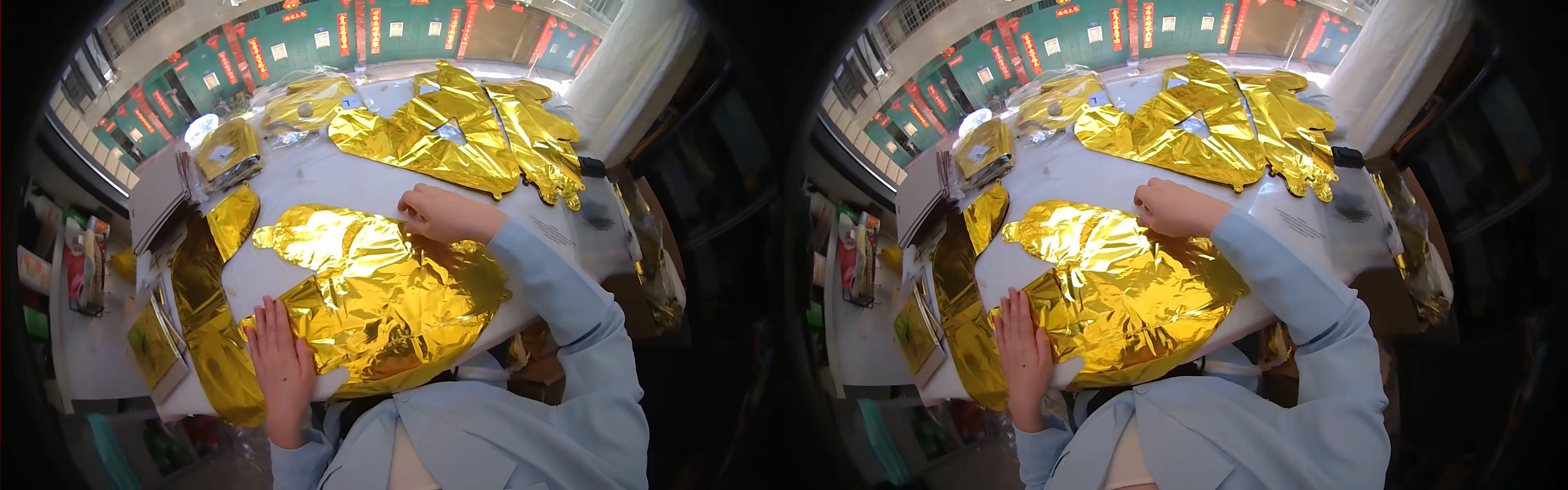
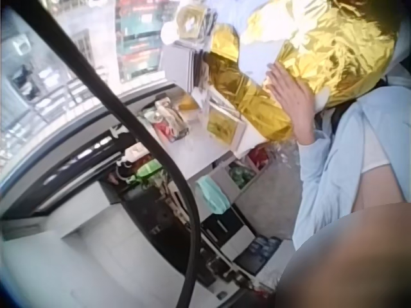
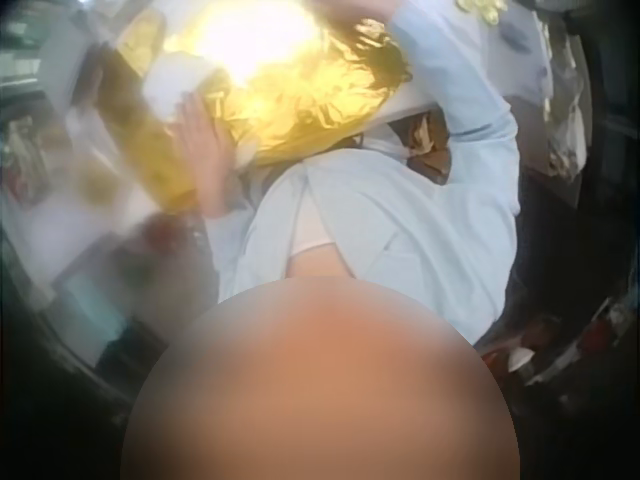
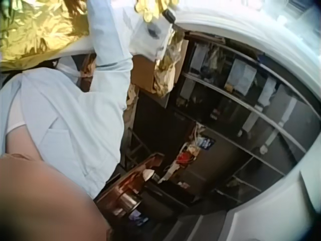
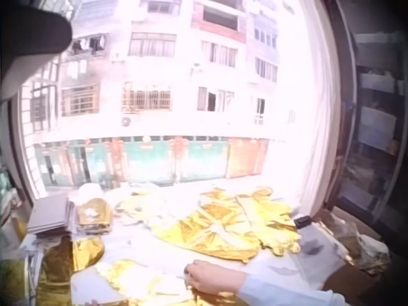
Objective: The person folds a gold foil balloon by hand, places it onto a cardboard backing, and slides both into a plastic sleeve. They then unfold a larger gold foil balloon, refold it into a smaller shape, and place it onto another cardboard backing.
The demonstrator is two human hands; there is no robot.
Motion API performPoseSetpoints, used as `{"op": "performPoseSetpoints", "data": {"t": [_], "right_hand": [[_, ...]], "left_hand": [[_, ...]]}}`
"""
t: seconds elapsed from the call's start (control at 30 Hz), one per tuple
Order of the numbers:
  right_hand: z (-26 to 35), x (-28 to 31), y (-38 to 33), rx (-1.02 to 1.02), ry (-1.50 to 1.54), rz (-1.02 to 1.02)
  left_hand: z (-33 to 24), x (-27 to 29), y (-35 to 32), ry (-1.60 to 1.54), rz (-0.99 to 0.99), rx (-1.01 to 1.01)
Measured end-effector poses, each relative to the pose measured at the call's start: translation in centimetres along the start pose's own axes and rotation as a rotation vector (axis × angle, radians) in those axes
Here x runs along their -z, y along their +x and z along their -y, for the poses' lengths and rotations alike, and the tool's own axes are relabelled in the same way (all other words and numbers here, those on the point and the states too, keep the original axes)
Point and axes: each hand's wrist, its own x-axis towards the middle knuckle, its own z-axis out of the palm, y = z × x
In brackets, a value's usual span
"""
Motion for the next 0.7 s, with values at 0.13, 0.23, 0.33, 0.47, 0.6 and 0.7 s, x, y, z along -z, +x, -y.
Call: {"op": "performPoseSetpoints", "data": {"t": [0.13, 0.23, 0.33, 0.47, 0.6, 0.7], "right_hand": [[0.0, -0.4, 2.0, 0.000, 0.119, 0.008], [-0.3, -0.5, 3.0, -0.042, 0.210, 0.028], [0.0, -0.6, 3.7, -0.073, 0.295, 0.054], [-0.4, -1.1, 4.5, -0.103, 0.289, 0.003], [0.2, -1.0, 4.5, -0.089, 0.214, 0.002], [0.9, -1.0, 5.0, -0.102, 0.137, 0.014]], "left_hand": [[0.0, -0.2, -0.1, 0.002, -0.017, -0.002], [-0.2, -0.4, 0.0, -0.001, -0.031, -0.007], [-0.1, -0.4, -0.1, 0.013, -0.032, -0.010], [-0.2, -0.3, -0.2, 0.006, -0.034, -0.010], [-0.1, -0.4, -0.2, 0.000, -0.030, -0.011], [-0.2, -0.2, -0.2, -0.014, -0.017, 0.002]]}}
